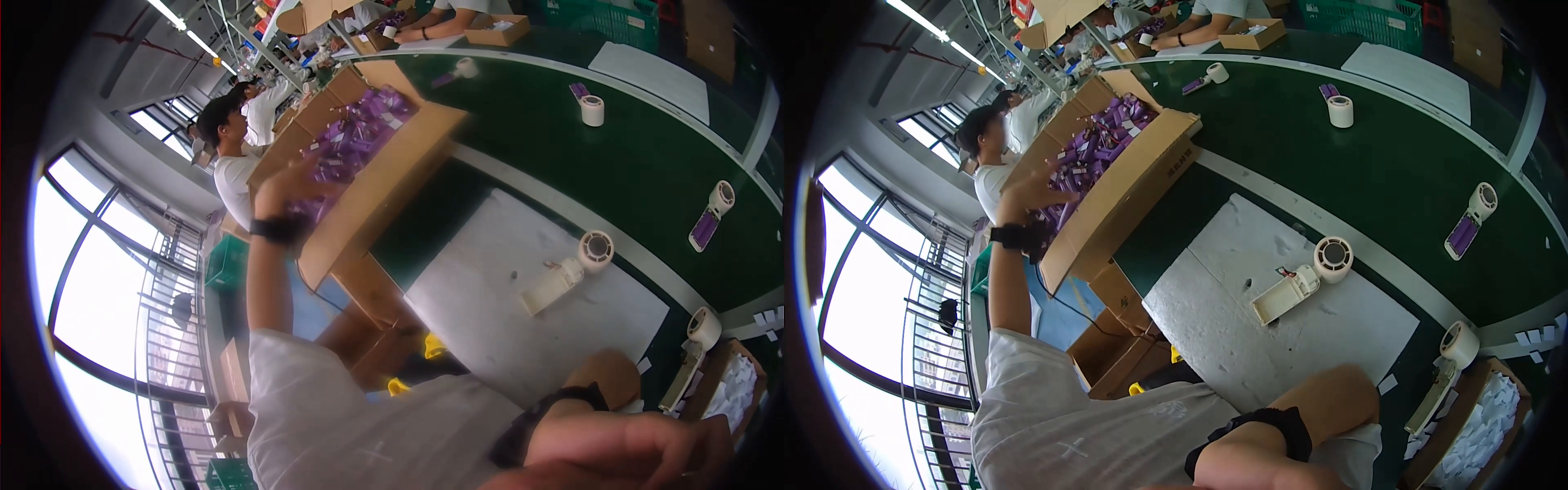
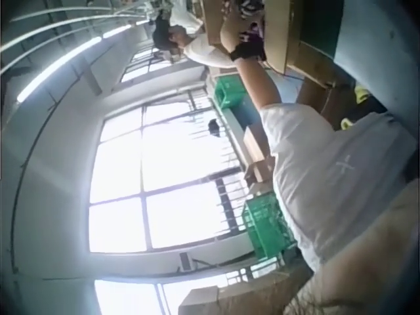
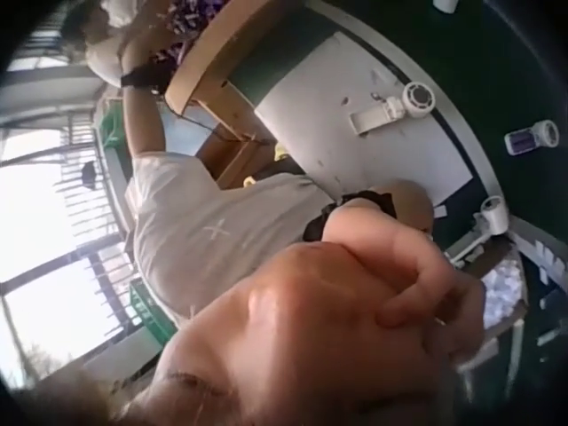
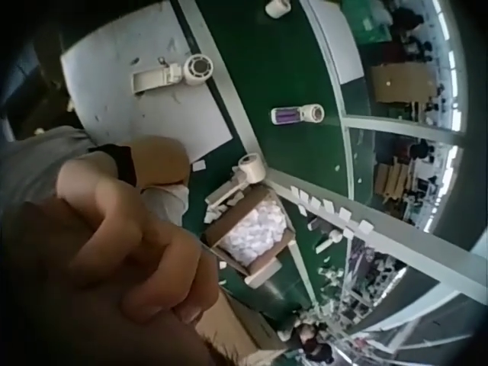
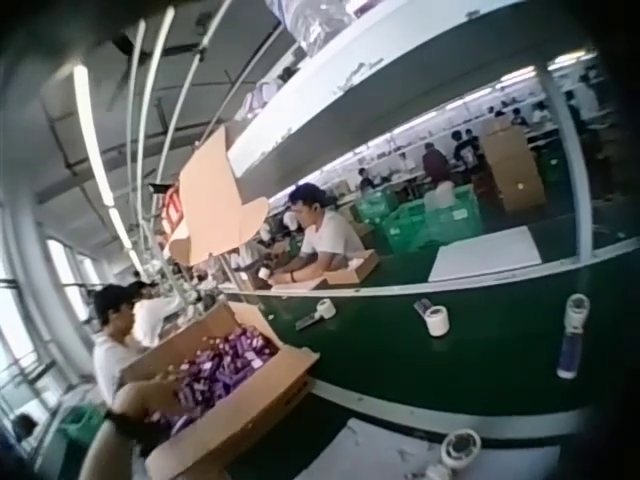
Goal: The person assembles handheld fans by connecting battery pack wires to circuit boards and pressing the batteries into the fan housings. This process is repeated for multiple fans using battery packs retrieved from a cardboard box.
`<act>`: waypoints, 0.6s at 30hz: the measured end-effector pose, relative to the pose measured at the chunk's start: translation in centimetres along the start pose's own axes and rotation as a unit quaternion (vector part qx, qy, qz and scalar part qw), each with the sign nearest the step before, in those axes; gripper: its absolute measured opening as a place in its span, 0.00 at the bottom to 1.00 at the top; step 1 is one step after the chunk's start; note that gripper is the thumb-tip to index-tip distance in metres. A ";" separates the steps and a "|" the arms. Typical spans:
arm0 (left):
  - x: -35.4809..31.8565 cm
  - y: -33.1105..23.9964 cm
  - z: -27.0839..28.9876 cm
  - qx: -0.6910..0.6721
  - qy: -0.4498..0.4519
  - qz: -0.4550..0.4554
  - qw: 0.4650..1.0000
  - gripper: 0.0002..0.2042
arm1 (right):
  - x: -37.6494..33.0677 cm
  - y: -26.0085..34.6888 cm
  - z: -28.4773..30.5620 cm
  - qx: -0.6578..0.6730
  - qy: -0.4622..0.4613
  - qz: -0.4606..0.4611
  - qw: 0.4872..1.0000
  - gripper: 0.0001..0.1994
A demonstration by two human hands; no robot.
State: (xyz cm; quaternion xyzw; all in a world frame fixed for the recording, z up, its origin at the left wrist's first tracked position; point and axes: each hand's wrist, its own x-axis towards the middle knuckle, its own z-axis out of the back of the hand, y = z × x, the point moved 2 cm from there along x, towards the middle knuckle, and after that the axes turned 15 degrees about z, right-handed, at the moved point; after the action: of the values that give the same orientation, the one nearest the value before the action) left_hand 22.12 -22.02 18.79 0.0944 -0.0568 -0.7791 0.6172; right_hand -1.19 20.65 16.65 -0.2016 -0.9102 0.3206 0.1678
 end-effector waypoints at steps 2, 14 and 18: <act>1.6 1.1 -3.9 0.022 0.035 0.042 0.998 0.51 | -0.1 0.1 0.3 -0.006 0.016 0.011 1.000 0.13; 2.5 1.1 -7.3 -0.105 -0.058 0.046 0.992 0.44 | -0.1 -0.4 -0.1 -0.032 0.021 -0.050 0.998 0.13; 0.8 0.9 -6.7 -0.098 -0.016 0.048 0.994 0.39 | 0.2 0.0 -0.2 -0.013 0.006 -0.065 0.998 0.14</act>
State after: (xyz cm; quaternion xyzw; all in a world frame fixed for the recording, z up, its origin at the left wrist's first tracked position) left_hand 24.30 -22.81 12.38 0.0186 0.0055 -0.7514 0.6595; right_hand -1.25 20.85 16.78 -0.1463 -0.9243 0.2964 0.1907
